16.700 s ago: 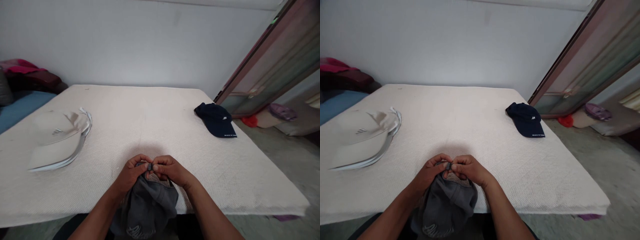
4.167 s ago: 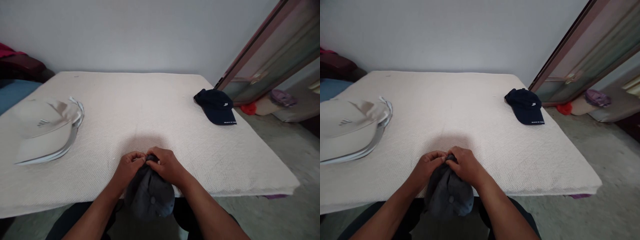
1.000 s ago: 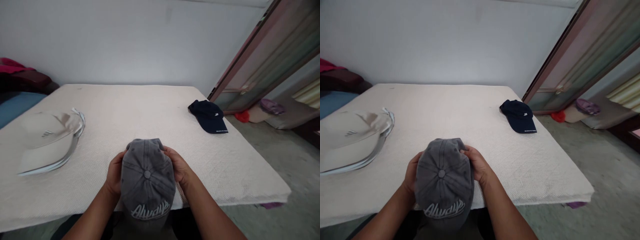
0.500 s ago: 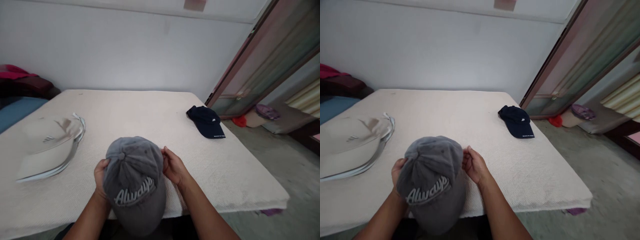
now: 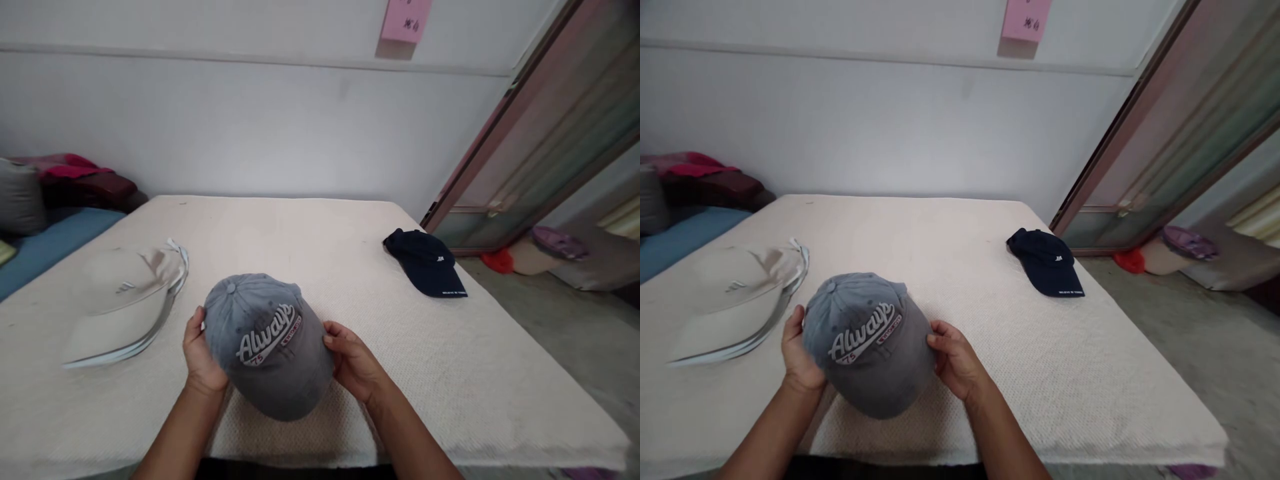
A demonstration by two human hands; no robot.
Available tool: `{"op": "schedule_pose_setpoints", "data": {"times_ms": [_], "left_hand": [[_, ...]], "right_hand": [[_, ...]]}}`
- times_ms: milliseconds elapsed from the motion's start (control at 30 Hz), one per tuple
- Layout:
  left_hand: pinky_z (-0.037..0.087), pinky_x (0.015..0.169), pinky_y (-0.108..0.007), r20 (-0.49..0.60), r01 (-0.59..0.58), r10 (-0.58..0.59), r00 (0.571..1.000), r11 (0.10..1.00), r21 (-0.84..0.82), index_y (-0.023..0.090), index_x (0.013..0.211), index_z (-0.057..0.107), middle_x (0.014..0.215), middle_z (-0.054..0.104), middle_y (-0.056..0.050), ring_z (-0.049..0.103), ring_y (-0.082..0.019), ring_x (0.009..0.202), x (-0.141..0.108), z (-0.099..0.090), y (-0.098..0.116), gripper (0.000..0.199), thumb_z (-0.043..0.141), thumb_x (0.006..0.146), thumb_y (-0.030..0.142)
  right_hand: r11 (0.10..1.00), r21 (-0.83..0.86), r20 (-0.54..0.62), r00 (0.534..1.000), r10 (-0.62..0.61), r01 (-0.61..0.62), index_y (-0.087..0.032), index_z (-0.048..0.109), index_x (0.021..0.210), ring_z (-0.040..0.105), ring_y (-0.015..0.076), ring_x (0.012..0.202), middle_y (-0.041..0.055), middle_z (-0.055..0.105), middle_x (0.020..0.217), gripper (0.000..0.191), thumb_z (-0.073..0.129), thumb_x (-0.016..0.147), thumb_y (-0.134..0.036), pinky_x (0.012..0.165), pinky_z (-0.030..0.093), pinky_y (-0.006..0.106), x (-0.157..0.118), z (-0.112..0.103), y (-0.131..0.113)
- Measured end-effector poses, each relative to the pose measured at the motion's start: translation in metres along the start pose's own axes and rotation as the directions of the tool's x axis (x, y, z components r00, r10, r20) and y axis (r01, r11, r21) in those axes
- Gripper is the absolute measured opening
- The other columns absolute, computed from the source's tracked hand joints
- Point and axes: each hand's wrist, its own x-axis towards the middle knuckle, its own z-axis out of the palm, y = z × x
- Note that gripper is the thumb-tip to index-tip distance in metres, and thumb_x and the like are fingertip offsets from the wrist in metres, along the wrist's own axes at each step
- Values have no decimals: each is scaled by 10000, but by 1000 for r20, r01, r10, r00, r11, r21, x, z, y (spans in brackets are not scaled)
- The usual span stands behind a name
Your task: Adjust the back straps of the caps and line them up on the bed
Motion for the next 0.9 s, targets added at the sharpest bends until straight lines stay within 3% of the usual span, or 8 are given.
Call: {"op": "schedule_pose_setpoints", "data": {"times_ms": [100,167,233,333,433,600,767,900], "left_hand": [[494,899,-402,133,28,-27,991,1000,-12,250,842,734,762,754,-15,652,-281,983,-2,-5,-3,231,559,754,373],[472,934,-409,277,67,-55,959,997,-32,231,846,744,762,757,-27,653,-280,986,-2,-12,-3,236,534,758,293],[445,966,-425,452,117,-78,889,991,-60,187,902,748,824,759,-54,654,-282,986,-1,-19,-1,299,484,769,233],[404,1005,-434,653,237,-138,744,969,-65,104,1040,712,976,730,-100,640,-288,1015,-3,-22,1,400,402,807,202],[376,1029,-423,734,361,-231,639,932,-21,84,1109,679,1035,711,-105,609,-292,1068,-9,-17,-3,444,356,833,213],[318,1067,-428,761,525,-382,525,849,63,96,1120,675,1010,725,-109,530,-303,1175,-22,-1,-19,447,372,829,248],[280,1085,-429,768,592,-417,487,803,61,59,1140,655,1060,704,-139,518,-298,1190,-25,6,-27,476,316,867,252],[276,1086,-431,721,589,-425,547,808,30,83,1060,702,1093,693,-136,501,-291,1209,-21,3,-27,485,287,892,271]], "right_hand": [[1000,-4,4,1000,18,-18,-159,611,832,538,100,611,-8,591,736,270,767,615,-193,559,378,222,1,-1,-1],[999,-19,8,999,43,-43,-158,614,842,526,93,594,-14,583,730,278,766,612,-192,550,362,221,1,-2,2],[997,-53,9,998,62,-61,-158,617,851,511,90,579,-15,577,729,278,760,615,-194,531,341,222,2,-4,5],[985,-152,13,997,80,-77,-155,623,838,480,90,557,-14,563,703,228,737,647,-205,511,317,227,2,-6,6],[984,-164,38,996,76,-69,-148,631,808,522,123,649,20,592,746,174,682,747,-303,606,383,256,3,-8,6],[999,44,134,991,14,-20,-152,653,957,578,194,898,87,652,984,327,633,789,-431,864,410,341,2,-6,2],[994,108,211,976,-49,27,-151,650,1022,623,197,867,75,687,965,292,678,751,-256,898,421,364,1,-2,-4],[986,159,232,969,-82,45,-162,646,1050,629,188,902,69,688,1000,278,635,785,-245,910,429,343,-2,0,-5]]}}
